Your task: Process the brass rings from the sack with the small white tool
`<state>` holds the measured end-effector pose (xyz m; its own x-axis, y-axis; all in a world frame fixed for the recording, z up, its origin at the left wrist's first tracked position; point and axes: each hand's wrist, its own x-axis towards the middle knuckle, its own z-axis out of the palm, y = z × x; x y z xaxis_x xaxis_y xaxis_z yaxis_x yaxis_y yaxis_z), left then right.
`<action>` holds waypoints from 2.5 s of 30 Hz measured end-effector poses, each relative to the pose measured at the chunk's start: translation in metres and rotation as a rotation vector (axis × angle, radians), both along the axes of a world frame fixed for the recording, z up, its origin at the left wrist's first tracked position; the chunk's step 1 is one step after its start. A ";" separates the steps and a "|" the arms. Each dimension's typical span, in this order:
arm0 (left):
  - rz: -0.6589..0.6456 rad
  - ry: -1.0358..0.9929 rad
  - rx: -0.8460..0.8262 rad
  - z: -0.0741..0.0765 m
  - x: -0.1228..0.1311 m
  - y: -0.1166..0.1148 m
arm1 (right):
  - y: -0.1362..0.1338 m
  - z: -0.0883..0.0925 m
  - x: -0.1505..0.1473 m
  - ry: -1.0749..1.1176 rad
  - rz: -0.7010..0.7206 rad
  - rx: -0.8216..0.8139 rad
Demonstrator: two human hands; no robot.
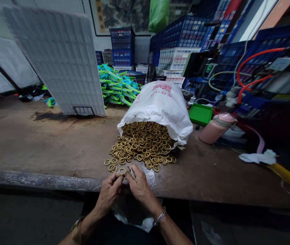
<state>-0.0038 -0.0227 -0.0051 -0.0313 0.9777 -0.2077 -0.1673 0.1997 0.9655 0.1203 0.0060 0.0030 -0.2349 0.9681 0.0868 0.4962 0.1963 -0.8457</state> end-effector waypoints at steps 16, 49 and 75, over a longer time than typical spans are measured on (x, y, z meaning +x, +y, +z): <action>-0.152 -0.273 -0.155 0.004 -0.001 -0.005 | -0.002 0.002 -0.001 0.183 0.022 -0.179; -0.217 -0.395 -0.166 0.003 -0.009 -0.026 | 0.011 -0.017 0.003 -0.696 -0.025 0.009; 0.026 -0.459 -0.271 0.003 -0.016 -0.001 | 0.004 -0.013 -0.008 -0.113 0.054 0.104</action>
